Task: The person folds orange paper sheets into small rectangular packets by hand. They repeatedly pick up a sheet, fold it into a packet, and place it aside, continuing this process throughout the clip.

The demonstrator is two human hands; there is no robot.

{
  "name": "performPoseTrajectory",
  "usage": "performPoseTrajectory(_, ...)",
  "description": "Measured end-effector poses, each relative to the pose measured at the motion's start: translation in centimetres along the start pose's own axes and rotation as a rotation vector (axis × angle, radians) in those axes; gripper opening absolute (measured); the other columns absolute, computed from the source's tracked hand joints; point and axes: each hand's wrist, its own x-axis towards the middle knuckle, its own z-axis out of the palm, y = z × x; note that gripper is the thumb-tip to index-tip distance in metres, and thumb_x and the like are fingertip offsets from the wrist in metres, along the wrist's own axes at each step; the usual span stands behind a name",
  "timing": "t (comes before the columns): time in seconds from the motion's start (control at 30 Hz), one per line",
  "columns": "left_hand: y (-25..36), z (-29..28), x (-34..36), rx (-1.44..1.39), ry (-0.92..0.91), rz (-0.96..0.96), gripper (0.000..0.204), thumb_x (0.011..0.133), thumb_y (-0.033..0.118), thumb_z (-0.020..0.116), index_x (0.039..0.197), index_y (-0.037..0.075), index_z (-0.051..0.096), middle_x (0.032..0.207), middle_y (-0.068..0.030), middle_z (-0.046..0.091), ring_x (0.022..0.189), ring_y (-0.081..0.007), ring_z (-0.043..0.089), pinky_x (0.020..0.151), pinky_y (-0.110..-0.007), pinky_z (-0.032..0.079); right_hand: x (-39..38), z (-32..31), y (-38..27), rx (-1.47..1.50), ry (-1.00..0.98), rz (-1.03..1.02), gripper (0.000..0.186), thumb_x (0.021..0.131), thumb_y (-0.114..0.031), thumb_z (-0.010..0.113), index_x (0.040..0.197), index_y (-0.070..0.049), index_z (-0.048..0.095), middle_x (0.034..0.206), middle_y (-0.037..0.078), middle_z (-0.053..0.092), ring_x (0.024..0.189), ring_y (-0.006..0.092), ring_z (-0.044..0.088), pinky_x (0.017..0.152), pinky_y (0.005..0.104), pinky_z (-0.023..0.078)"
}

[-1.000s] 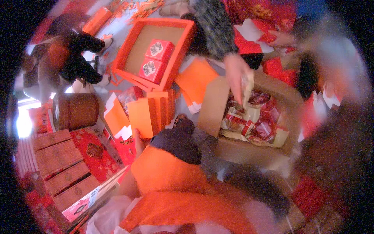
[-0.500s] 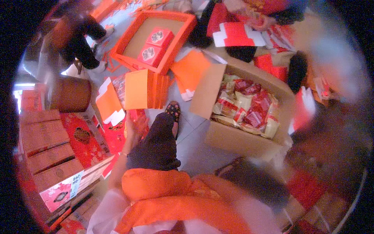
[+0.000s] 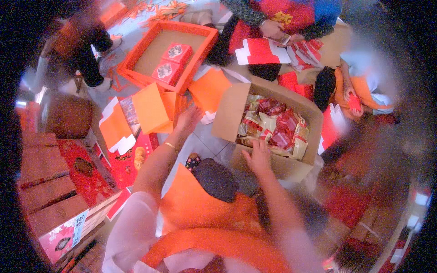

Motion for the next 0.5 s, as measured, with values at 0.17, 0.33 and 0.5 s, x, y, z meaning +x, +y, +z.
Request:
performPoseTrajectory(0.17, -5.4, -0.4, 6.5, 0.083, 0.072, 0.065, 0.031, 0.093, 0.018, 0.059, 0.119, 0.001, 0.054, 0.112, -0.0105, 0.06, 0.106, -0.0224, 0.058, 0.092, -0.04, 0.049, -1.7, 0.3, 4.1, -0.105, -0.063, -0.027, 0.037, 0.072, -0.023, 0.08, 0.095, -0.005, 0.057, 0.093, 0.013, 0.055, 0.094, 0.035, 0.055, 0.082, 0.0455, 0.046)
performPoseTrajectory(0.33, -9.2, -3.7, 12.7, 0.595, 0.406, 0.3, 0.064, 0.085, 0.031, 0.069, 0.135, -0.002, 0.045, 0.124, -0.0211, 0.053, 0.121, -0.0309, 0.051, 0.1, -0.044, 0.044, -1.9, 0.8, 5.8, -0.243, -0.215, -0.153, 0.035, 0.067, -0.024, 0.081, 0.091, -0.009, 0.06, 0.09, 0.01, 0.056, 0.091, 0.0318, 0.057, 0.079, 0.0454, 0.048)
performPoseTrajectory(0.5, -7.8, 0.3, 12.3, 1.275, 0.603, 0.036, 0.096, 0.077, 0.045, 0.076, 0.146, -0.004, 0.031, 0.139, -0.0295, 0.04, 0.128, -0.0406, 0.045, 0.108, -0.044, 0.039, -1.1, 0.5, 6.0, -0.288, -0.218, -0.102, 0.033, 0.071, -0.029, 0.079, 0.092, -0.01, 0.062, 0.088, 0.009, 0.056, 0.091, 0.0313, 0.059, 0.079, 0.0461, 0.048)
